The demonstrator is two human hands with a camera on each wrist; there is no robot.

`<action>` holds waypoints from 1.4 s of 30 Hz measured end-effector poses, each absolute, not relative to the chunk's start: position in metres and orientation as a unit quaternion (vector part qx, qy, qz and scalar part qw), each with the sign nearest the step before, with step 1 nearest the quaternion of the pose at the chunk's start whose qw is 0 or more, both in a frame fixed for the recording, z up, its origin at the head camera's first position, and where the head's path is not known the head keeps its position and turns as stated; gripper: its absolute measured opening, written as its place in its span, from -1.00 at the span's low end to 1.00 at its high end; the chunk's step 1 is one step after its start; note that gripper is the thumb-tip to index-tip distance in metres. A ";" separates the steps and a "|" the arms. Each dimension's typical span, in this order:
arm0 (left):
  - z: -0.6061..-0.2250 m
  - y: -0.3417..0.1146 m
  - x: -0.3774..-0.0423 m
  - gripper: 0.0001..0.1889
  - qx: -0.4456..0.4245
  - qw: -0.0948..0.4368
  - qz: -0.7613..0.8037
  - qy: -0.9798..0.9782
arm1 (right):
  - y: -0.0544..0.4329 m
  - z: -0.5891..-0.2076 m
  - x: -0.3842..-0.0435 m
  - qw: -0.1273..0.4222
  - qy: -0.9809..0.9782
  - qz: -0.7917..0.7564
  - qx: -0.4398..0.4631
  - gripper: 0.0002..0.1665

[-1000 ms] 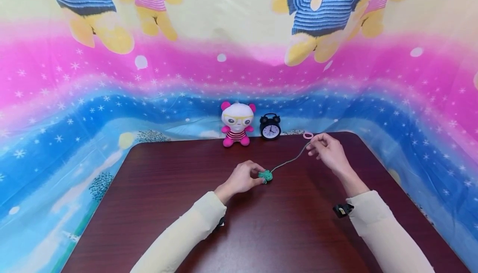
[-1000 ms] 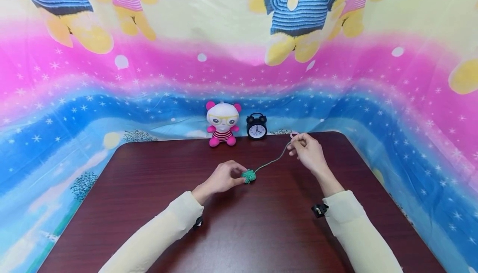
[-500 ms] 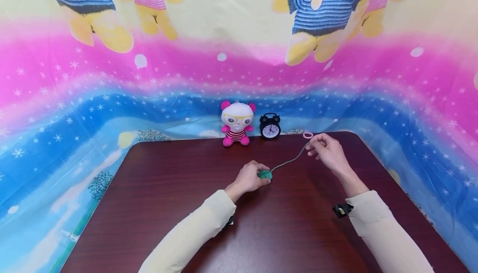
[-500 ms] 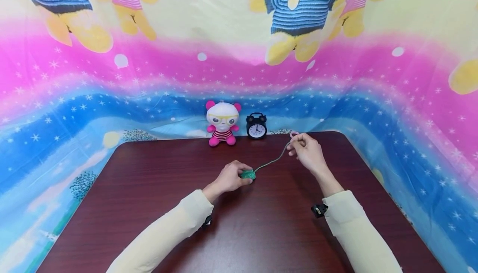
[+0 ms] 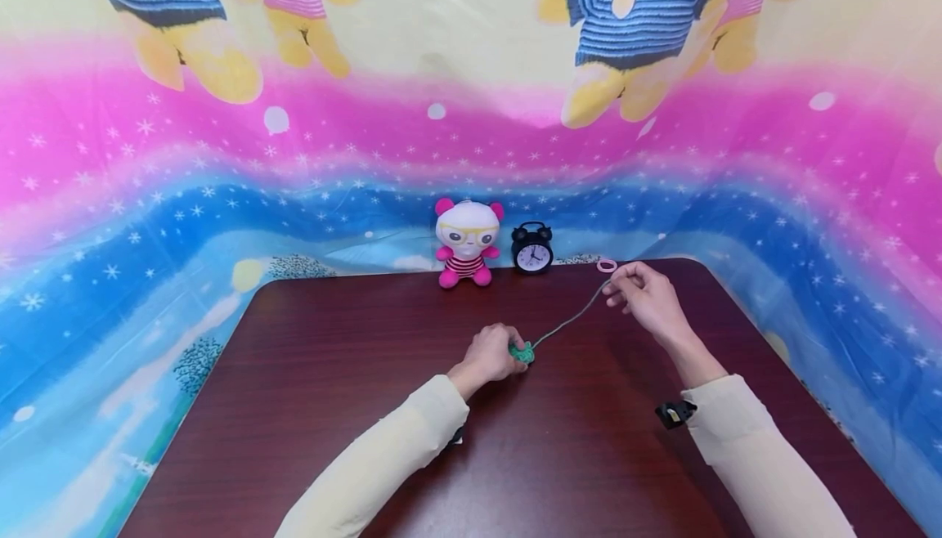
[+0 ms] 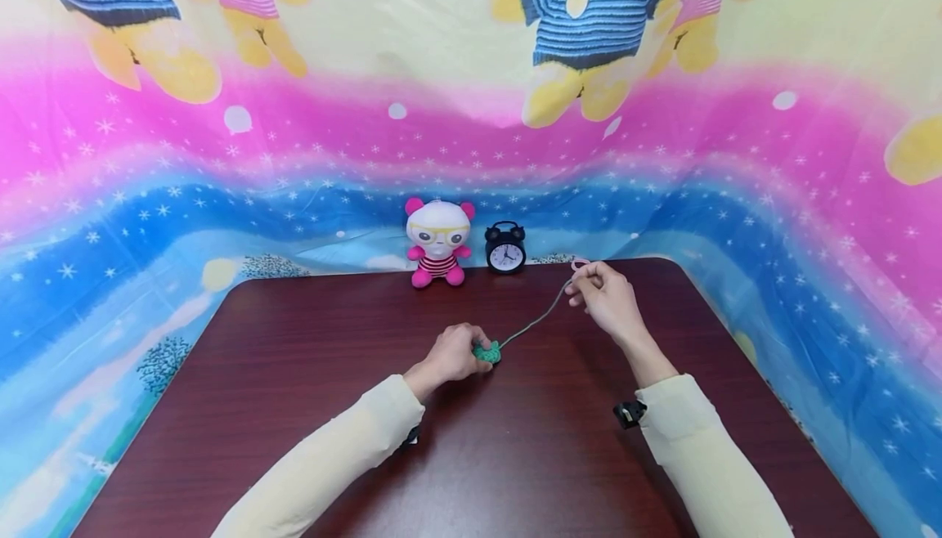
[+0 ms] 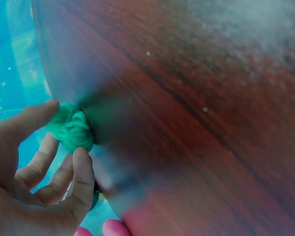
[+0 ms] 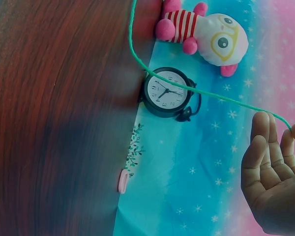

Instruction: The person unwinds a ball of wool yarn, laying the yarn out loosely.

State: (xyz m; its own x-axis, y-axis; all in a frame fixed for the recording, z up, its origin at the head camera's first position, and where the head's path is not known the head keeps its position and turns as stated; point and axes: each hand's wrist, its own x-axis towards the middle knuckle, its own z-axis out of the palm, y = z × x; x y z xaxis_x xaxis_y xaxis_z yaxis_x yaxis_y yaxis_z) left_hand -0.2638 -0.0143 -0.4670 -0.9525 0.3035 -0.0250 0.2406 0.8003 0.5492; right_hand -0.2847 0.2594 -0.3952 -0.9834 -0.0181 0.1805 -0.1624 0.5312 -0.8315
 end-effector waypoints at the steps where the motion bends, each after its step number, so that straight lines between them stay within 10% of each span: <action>1: -0.467 -0.014 -0.263 -0.76 0.143 0.053 0.276 0.949 | 0.260 -0.395 -0.285 0.075 -0.872 0.482 0.051 -0.70; 16: -0.465 -0.023 -0.265 -0.57 0.145 0.069 0.280 0.947 | 0.265 -0.394 -0.285 0.081 -0.868 0.488 0.048 -0.65; 27: -0.450 -0.042 -0.270 -0.87 0.141 0.140 0.454 0.869 | 0.276 -0.396 -0.286 0.087 -0.869 0.485 0.042 -0.57; 42: -0.434 -0.084 -0.274 -0.61 0.110 0.172 0.562 0.802 | 0.284 -0.398 -0.287 0.087 -0.869 0.486 0.025 -0.60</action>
State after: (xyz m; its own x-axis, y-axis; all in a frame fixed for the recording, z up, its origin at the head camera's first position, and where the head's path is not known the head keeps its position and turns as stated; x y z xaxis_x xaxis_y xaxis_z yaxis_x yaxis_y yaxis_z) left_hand -0.2738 -0.0843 -0.4335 -0.9165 0.3701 -0.1517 -0.0160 0.3448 0.9385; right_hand -0.2869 0.2836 -0.3978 -0.9835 0.0404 0.1761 -0.1288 0.5264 -0.8404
